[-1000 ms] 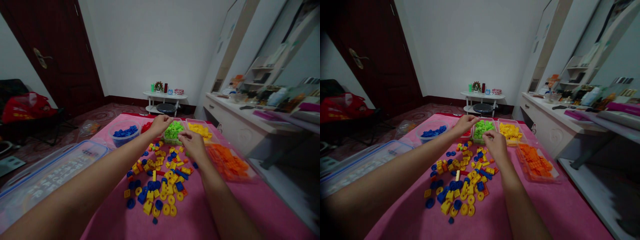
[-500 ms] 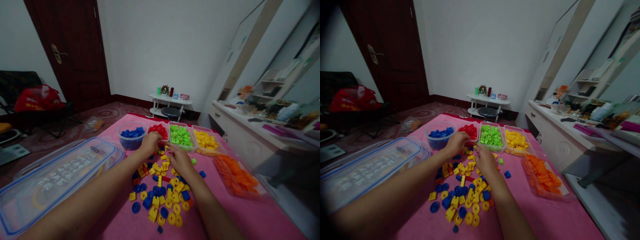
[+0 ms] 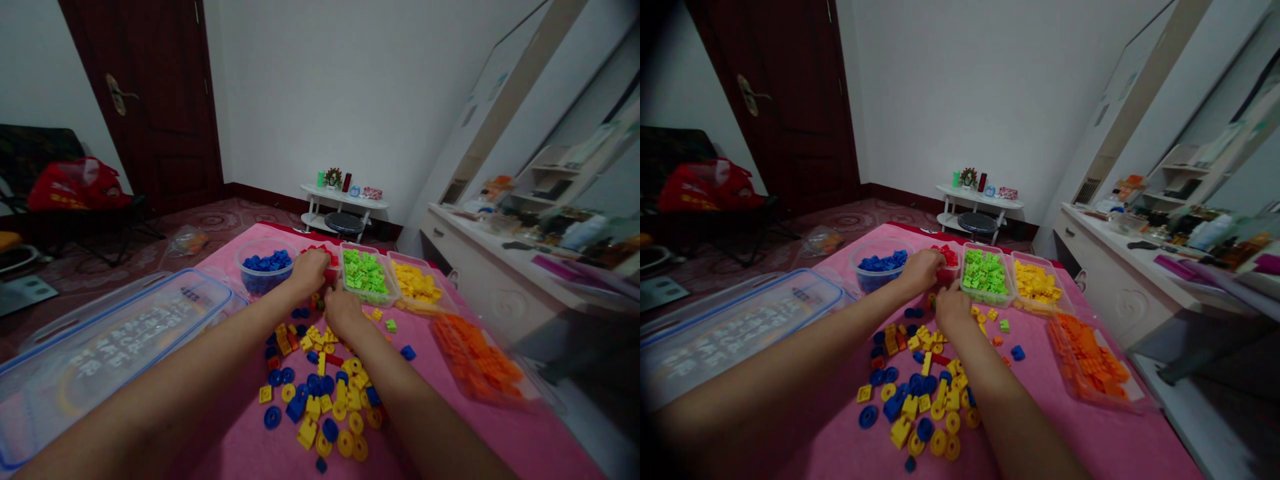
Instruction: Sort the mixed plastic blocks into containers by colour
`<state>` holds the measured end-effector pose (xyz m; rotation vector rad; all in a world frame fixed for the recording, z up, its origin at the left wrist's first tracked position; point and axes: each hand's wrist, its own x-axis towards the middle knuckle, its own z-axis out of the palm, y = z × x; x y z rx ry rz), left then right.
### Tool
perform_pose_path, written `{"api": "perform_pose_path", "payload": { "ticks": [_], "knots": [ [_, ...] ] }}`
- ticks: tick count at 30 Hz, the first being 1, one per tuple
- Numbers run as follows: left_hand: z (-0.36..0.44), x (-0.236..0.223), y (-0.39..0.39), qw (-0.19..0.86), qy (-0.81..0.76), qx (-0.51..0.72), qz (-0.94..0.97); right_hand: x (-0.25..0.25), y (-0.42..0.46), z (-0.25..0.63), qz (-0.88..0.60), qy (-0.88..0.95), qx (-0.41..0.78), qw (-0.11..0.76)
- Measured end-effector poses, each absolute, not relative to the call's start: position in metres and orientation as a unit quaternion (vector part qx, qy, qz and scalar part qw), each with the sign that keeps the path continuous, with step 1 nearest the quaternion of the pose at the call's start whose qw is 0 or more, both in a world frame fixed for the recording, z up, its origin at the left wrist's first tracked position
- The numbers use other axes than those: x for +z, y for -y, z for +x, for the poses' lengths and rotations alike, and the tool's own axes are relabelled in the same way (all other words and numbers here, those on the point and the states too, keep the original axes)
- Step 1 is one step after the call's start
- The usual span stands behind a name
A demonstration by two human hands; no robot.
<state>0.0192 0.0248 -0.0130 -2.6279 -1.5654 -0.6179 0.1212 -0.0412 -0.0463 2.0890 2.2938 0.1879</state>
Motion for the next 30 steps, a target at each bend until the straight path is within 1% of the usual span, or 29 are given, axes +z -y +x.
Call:
{"api": "perform_pose_path", "payload": {
  "ticks": [7,12,16,20,23,27,30],
  "knots": [
    [0.024,-0.013,-0.033,0.017,0.512,-0.188,-0.838,-0.052,0.022,0.125,0.674,-0.739,-0.004,0.009],
    [0.028,-0.015,-0.038,0.000,0.522,-0.194,-0.830,-0.052,0.017,0.127,0.692,-0.722,-0.012,0.000],
    [0.025,-0.023,-0.034,-0.012,0.510,-0.185,-0.840,-0.053,0.028,0.124,0.683,-0.730,-0.008,-0.016],
    [0.019,-0.035,-0.027,-0.024,0.494,-0.198,-0.846,-0.051,0.057,0.127,0.624,-0.780,-0.019,-0.042],
    [0.015,-0.038,-0.022,-0.039,0.482,-0.210,-0.850,-0.043,0.084,0.133,0.575,-0.813,-0.062,-0.071],
    [0.011,-0.035,-0.005,-0.064,0.443,-0.259,-0.856,-0.023,0.113,0.151,0.537,-0.820,-0.125,-0.150],
    [0.011,-0.030,0.019,-0.081,0.413,-0.301,-0.855,-0.016,0.125,0.174,0.573,-0.785,-0.106,-0.210]
  ]
}}
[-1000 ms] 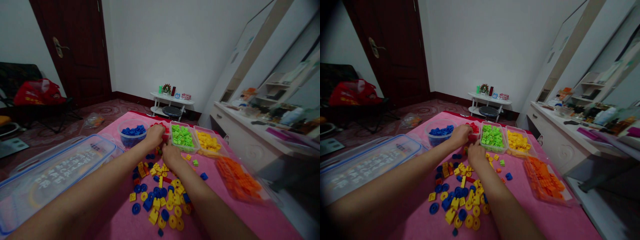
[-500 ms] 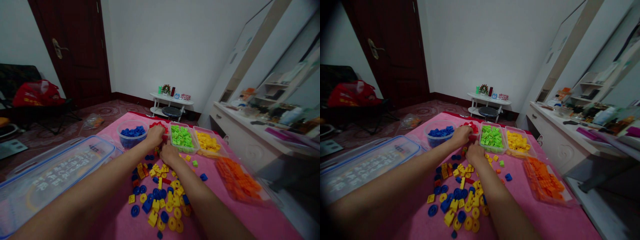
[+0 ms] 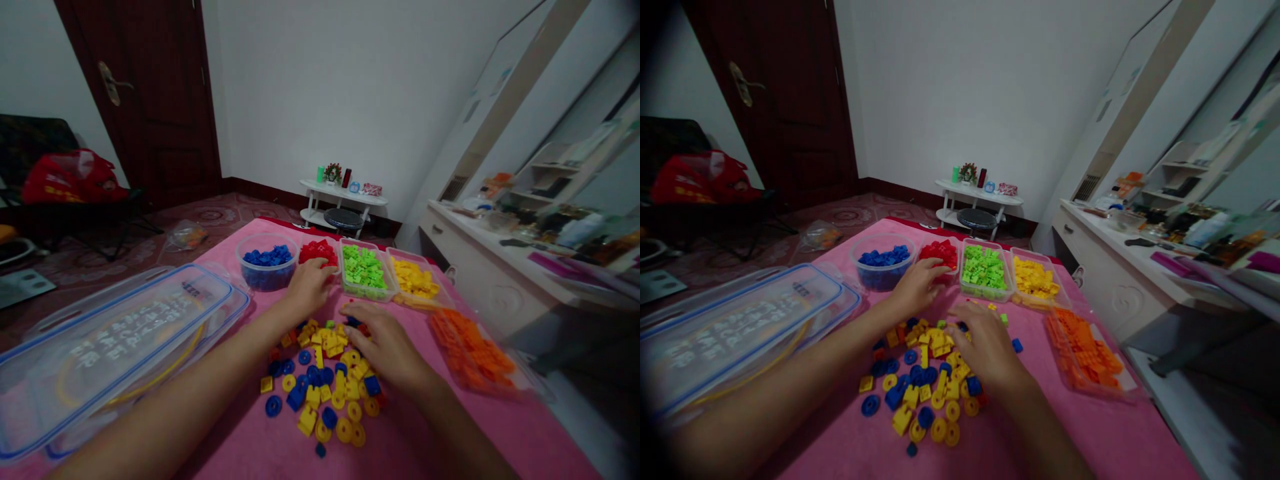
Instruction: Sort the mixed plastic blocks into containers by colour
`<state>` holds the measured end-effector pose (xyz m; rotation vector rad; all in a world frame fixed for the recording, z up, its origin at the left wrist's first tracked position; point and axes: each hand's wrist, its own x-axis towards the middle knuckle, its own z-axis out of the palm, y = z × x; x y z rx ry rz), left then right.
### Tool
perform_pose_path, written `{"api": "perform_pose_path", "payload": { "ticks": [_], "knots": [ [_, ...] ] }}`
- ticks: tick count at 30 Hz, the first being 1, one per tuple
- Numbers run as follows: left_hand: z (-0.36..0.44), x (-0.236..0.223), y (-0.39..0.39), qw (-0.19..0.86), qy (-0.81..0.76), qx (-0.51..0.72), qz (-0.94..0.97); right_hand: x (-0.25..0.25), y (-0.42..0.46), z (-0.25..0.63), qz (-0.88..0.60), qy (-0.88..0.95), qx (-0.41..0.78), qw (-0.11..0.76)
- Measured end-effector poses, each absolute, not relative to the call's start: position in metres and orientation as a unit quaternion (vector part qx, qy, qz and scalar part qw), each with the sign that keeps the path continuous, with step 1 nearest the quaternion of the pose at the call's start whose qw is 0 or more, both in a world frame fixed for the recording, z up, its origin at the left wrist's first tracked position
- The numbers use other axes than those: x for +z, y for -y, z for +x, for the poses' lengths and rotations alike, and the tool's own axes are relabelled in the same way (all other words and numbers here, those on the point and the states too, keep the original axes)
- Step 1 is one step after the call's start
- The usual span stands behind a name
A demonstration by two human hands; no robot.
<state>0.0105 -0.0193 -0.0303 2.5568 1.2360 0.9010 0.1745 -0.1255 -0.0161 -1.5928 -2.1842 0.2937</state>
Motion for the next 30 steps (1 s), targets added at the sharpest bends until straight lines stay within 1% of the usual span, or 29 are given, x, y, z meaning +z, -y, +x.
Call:
{"api": "perform_pose_path", "payload": {
  "ticks": [4,6,8,10,14,17,20,22,24,26,30],
  "knots": [
    [0.020,-0.025,0.074,0.170,-0.327,0.285,0.885,-0.040,0.132,0.217,-0.619,0.740,0.031,0.262],
    [0.030,-0.026,0.105,0.199,-0.257,0.234,0.916,-0.063,0.133,0.238,-0.636,0.720,0.004,0.278],
    [0.040,-0.032,0.132,0.197,-0.200,0.187,0.942,-0.087,0.133,0.255,-0.651,0.704,0.008,0.283],
    [0.048,-0.044,0.147,0.187,-0.188,0.158,0.951,-0.104,0.132,0.265,-0.665,0.692,0.024,0.279],
    [0.052,-0.070,0.141,0.158,-0.271,0.140,0.939,-0.113,0.125,0.265,-0.675,0.681,0.025,0.284],
    [0.046,-0.076,0.124,0.143,-0.335,0.140,0.921,-0.108,0.114,0.257,-0.658,0.686,0.021,0.308],
    [0.039,-0.066,0.112,0.149,-0.339,0.154,0.916,-0.103,0.102,0.246,-0.638,0.681,0.053,0.355],
    [0.035,-0.053,0.104,0.158,-0.337,0.180,0.911,-0.099,0.093,0.237,-0.632,0.678,0.084,0.366],
    [0.029,-0.042,0.093,0.151,-0.362,0.212,0.895,-0.091,0.085,0.228,-0.629,0.683,0.103,0.357],
    [0.021,-0.034,0.079,0.121,-0.418,0.237,0.869,-0.079,0.076,0.218,-0.626,0.692,0.107,0.344],
    [-0.001,-0.036,0.051,0.067,-0.525,0.223,0.819,-0.057,0.058,0.198,-0.620,0.702,0.113,0.333]
  ]
}}
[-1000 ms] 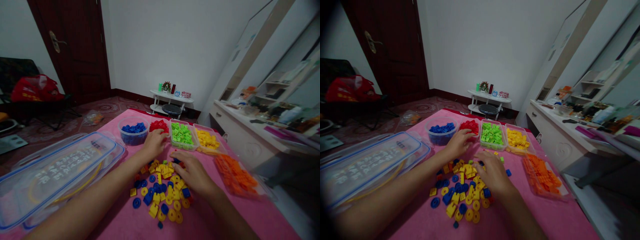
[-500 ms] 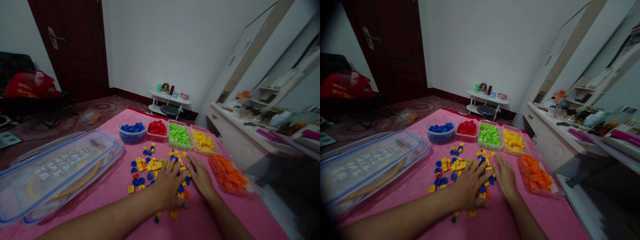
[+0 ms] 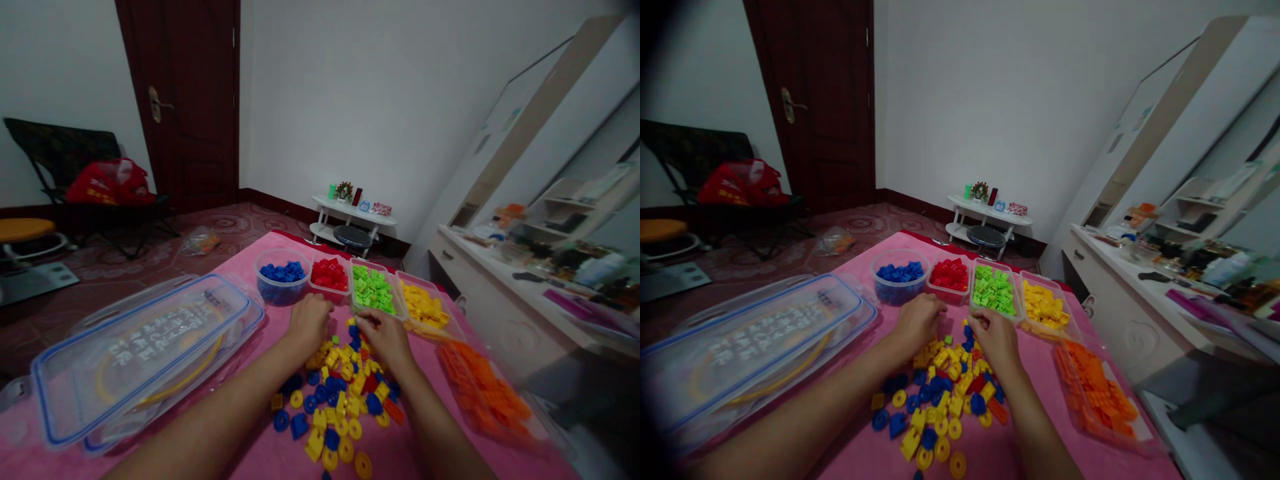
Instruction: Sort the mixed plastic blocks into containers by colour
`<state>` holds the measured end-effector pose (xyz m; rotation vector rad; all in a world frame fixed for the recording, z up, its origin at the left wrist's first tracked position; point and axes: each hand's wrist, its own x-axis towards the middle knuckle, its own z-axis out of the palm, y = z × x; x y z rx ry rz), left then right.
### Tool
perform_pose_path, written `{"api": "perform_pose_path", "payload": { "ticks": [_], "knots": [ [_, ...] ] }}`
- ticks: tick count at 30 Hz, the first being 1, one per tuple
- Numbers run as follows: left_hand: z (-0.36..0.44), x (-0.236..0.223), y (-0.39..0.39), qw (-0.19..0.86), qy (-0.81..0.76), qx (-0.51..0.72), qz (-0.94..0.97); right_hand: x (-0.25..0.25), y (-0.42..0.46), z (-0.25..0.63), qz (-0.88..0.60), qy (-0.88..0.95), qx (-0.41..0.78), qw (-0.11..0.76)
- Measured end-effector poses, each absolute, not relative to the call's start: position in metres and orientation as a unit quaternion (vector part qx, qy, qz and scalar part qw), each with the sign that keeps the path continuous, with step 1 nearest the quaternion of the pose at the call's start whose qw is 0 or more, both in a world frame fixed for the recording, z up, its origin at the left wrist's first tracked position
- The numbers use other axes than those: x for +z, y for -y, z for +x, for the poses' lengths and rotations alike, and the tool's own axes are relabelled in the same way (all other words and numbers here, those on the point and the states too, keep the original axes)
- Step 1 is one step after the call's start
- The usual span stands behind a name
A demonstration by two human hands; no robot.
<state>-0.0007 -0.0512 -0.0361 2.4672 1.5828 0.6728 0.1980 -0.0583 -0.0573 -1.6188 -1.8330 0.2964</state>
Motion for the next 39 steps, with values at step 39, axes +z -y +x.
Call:
{"api": "perform_pose_path", "payload": {
  "ticks": [39],
  "knots": [
    [0.005,-0.083,0.024,0.323,-0.444,0.448,0.705,0.015,0.001,0.218,-0.646,0.667,0.032,0.370]
  ]
}}
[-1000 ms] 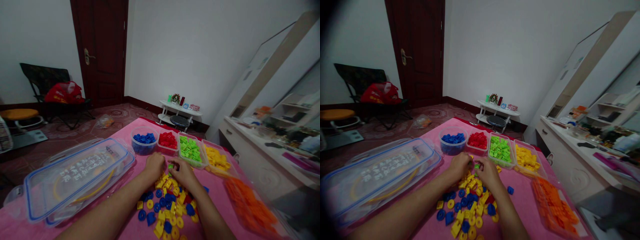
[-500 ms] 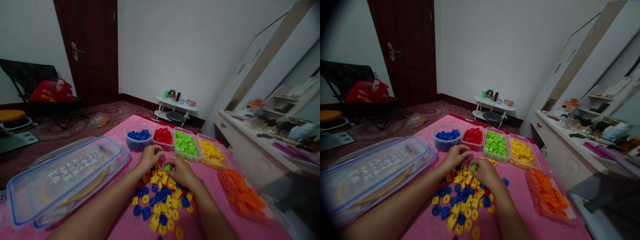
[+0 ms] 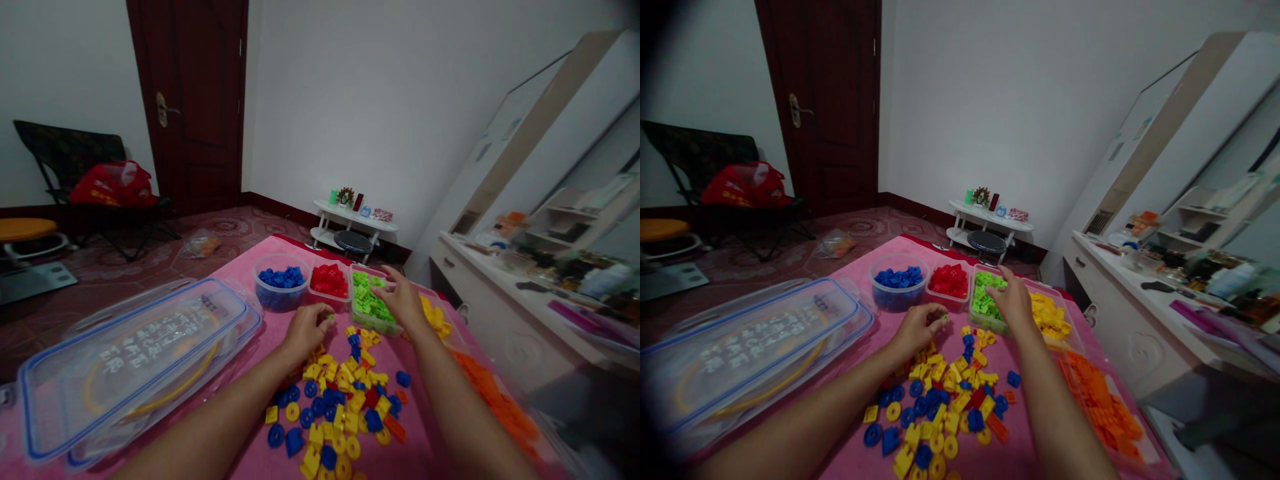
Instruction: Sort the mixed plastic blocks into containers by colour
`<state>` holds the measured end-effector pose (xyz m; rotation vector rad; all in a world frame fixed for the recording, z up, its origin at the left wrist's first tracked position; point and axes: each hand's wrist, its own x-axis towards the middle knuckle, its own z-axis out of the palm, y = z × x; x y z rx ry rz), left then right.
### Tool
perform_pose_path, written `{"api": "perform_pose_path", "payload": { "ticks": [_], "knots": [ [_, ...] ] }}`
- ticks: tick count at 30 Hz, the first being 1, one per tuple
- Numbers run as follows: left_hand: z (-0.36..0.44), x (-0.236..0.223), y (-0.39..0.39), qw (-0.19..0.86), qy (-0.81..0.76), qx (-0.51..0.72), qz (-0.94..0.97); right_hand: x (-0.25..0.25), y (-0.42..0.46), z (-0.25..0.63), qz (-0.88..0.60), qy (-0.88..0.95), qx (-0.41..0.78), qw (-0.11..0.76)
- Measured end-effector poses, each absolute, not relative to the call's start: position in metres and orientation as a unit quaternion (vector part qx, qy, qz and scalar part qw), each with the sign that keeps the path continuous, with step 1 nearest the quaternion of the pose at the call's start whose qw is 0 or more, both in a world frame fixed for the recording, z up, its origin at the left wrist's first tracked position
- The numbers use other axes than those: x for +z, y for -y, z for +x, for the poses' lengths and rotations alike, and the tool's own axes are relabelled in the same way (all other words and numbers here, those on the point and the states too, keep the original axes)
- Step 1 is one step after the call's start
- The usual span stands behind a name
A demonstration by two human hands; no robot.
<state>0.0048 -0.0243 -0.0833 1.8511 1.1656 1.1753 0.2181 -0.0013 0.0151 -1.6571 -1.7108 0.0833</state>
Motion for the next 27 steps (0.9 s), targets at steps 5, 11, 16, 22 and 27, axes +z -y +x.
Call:
{"api": "perform_pose_path", "payload": {
  "ticks": [5,11,16,22,27],
  "knots": [
    [0.008,-0.079,0.023,0.437,-0.401,0.500,0.631,-0.006,0.029,0.185,-0.564,0.723,0.185,0.352],
    [0.013,-0.079,0.027,0.503,-0.385,0.474,0.612,-0.038,0.054,0.159,-0.511,0.746,0.279,0.323],
    [0.009,-0.074,0.028,0.456,-0.391,0.464,0.652,-0.024,0.036,0.189,-0.572,0.711,0.252,0.322],
    [-0.019,-0.046,0.028,0.146,-0.568,0.308,0.749,-0.008,0.029,0.222,-0.623,0.661,-0.011,0.418],
    [-0.027,-0.038,0.027,0.103,-0.616,0.171,0.762,-0.038,0.045,0.199,-0.609,0.712,0.072,0.341]
  ]
}}
